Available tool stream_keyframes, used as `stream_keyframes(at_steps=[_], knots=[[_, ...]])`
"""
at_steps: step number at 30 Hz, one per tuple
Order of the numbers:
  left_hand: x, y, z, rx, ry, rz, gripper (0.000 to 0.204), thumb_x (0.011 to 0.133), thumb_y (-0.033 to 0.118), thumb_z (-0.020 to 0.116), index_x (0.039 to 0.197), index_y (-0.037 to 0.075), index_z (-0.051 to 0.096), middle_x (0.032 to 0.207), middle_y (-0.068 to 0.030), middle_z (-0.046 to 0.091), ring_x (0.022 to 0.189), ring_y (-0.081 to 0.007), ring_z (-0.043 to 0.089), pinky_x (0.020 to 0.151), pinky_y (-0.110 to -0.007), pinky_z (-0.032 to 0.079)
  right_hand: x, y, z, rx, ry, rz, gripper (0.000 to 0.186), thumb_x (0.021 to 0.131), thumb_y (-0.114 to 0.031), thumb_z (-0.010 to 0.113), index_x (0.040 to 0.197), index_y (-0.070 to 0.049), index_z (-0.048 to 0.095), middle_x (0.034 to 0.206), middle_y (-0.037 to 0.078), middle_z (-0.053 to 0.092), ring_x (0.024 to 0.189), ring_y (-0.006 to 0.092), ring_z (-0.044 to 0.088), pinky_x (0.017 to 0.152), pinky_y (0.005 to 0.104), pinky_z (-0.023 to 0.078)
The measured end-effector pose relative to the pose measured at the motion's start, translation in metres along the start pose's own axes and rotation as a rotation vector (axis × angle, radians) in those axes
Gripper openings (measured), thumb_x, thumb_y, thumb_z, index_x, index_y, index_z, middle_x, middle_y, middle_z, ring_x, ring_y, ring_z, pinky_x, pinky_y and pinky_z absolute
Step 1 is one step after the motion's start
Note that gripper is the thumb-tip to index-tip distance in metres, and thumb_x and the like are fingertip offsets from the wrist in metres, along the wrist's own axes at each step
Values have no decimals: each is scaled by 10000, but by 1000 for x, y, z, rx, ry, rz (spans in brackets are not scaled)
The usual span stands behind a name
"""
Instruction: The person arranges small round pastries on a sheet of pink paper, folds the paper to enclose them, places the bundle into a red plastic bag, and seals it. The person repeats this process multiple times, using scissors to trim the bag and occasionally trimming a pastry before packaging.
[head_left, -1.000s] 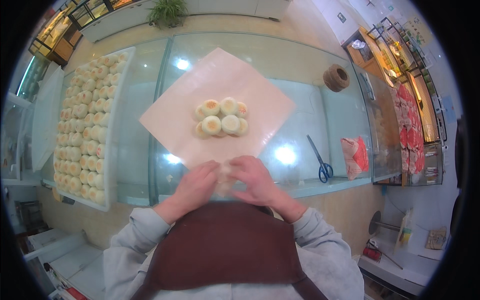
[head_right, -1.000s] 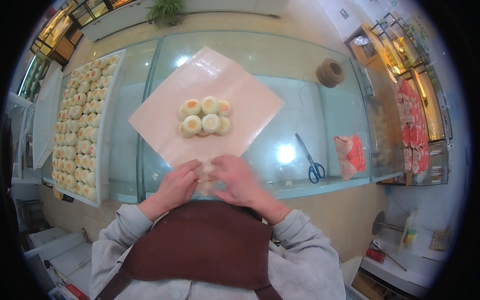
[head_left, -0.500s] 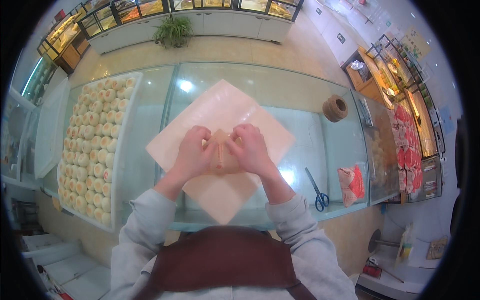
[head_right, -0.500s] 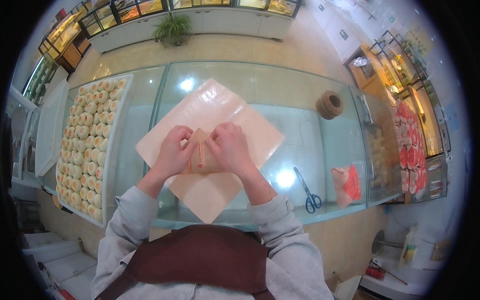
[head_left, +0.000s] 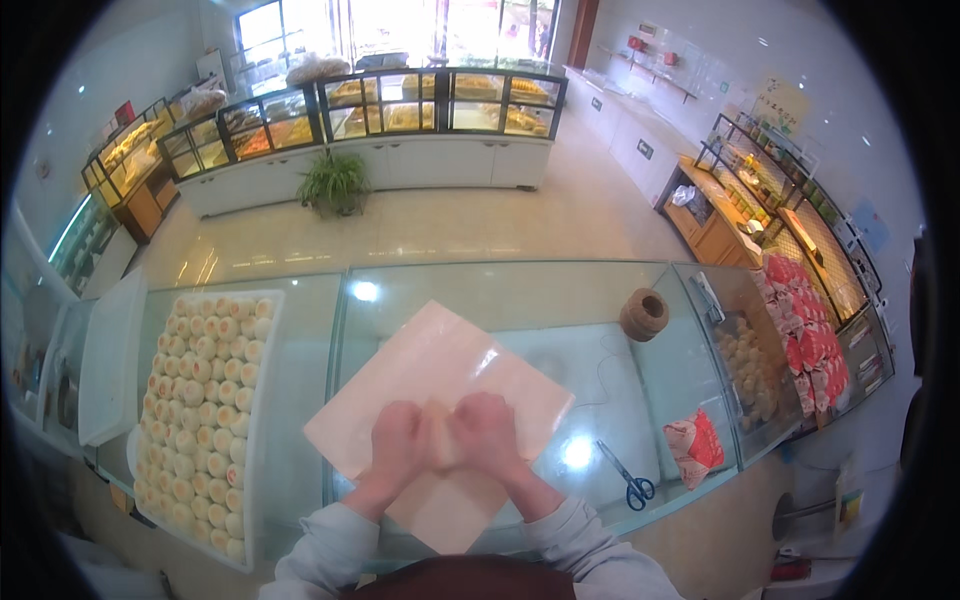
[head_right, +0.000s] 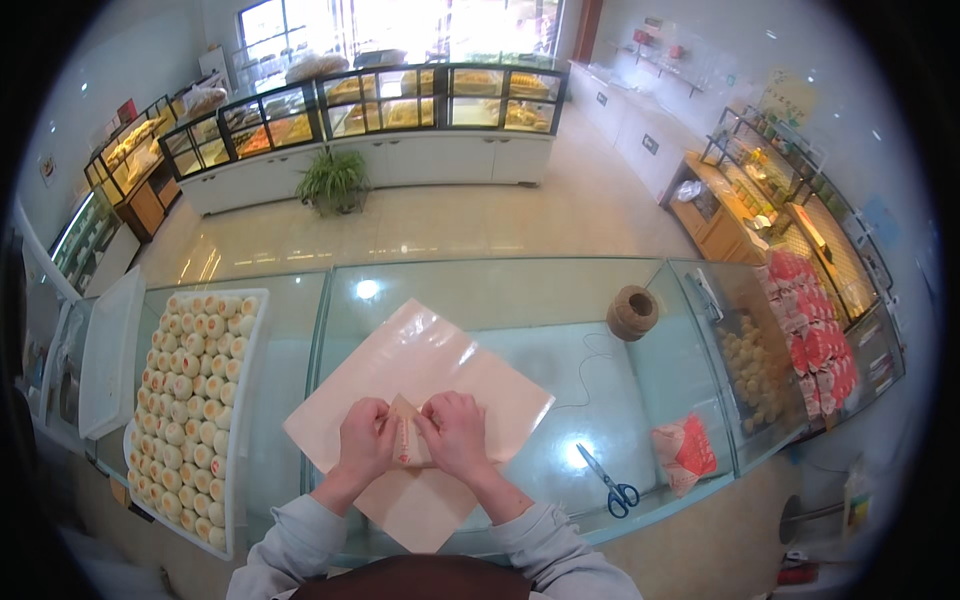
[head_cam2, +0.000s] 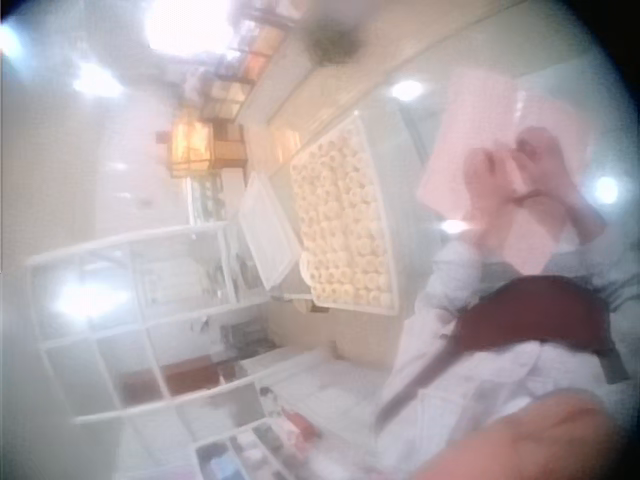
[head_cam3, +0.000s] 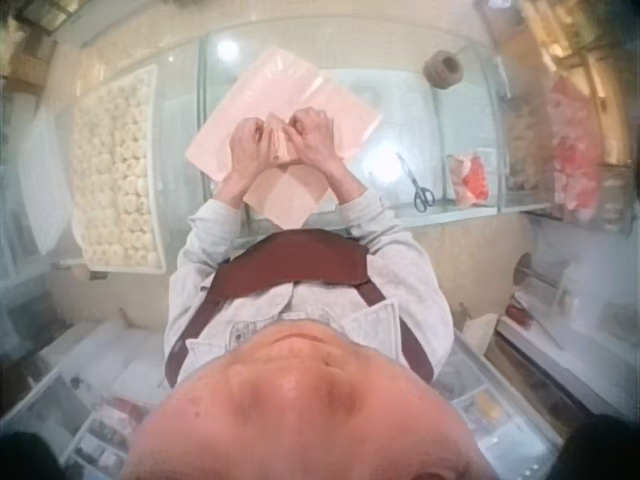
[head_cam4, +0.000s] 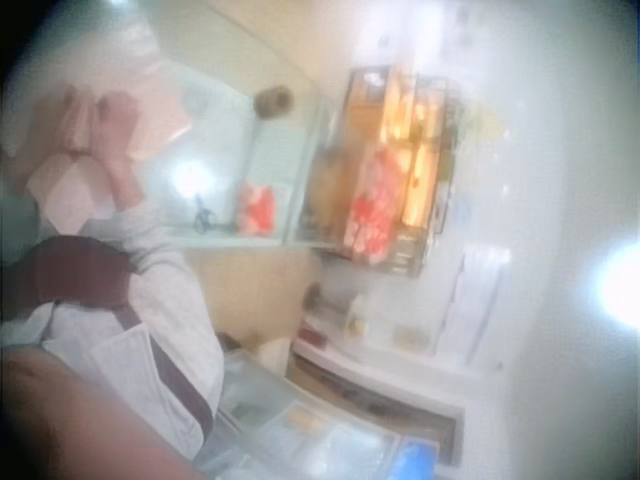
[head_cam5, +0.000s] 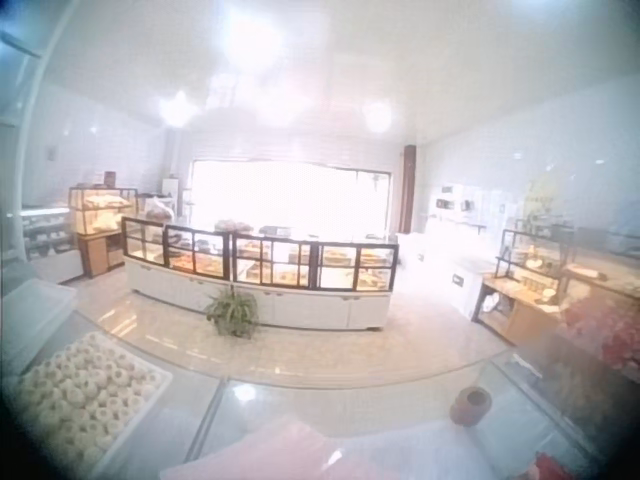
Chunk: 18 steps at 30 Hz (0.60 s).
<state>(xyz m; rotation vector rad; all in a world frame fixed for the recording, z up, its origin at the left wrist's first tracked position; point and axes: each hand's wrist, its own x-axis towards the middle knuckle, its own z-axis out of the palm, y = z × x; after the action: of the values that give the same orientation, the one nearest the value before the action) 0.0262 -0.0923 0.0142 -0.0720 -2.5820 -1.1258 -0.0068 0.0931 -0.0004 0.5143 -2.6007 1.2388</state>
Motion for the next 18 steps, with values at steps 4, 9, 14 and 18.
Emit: stream_keyframes(at_steps=[4,9,14,18], knots=[[3,6,1,29,142,149,146,875,38,770,992,37,684,949,-121,678,896,-348,664,776,-445,543,-3,2,4,63,106,6,152,934,-216,755,1058,-135,721,1039,56,727,1055,327,643,928,478,456],[11,11,-3,207,87,520,172,781,183,795,924,113,729,927,-94,694,885,-323,676,754,-455,558,-5,10,11,82,75,54,233,967,-225,720,1186,-145,713,1079,51,749,1072,313,651,954,474,464],[13,14,-10,306,-226,527,272,793,182,826,1056,154,761,990,-46,680,929,-273,666,801,-392,596,1,4,8,102,125,76,321,974,-218,701,1286,-142,697,1069,56,748,1077,332,649,971,502,476],[3,31,-23,315,-275,556,501,784,340,863,1196,99,709,1075,-112,655,1014,-328,644,889,-434,574,-11,-18,-36,8,341,37,497,931,-212,713,1417,-133,640,1047,89,761,1034,377,677,961,527,521]])
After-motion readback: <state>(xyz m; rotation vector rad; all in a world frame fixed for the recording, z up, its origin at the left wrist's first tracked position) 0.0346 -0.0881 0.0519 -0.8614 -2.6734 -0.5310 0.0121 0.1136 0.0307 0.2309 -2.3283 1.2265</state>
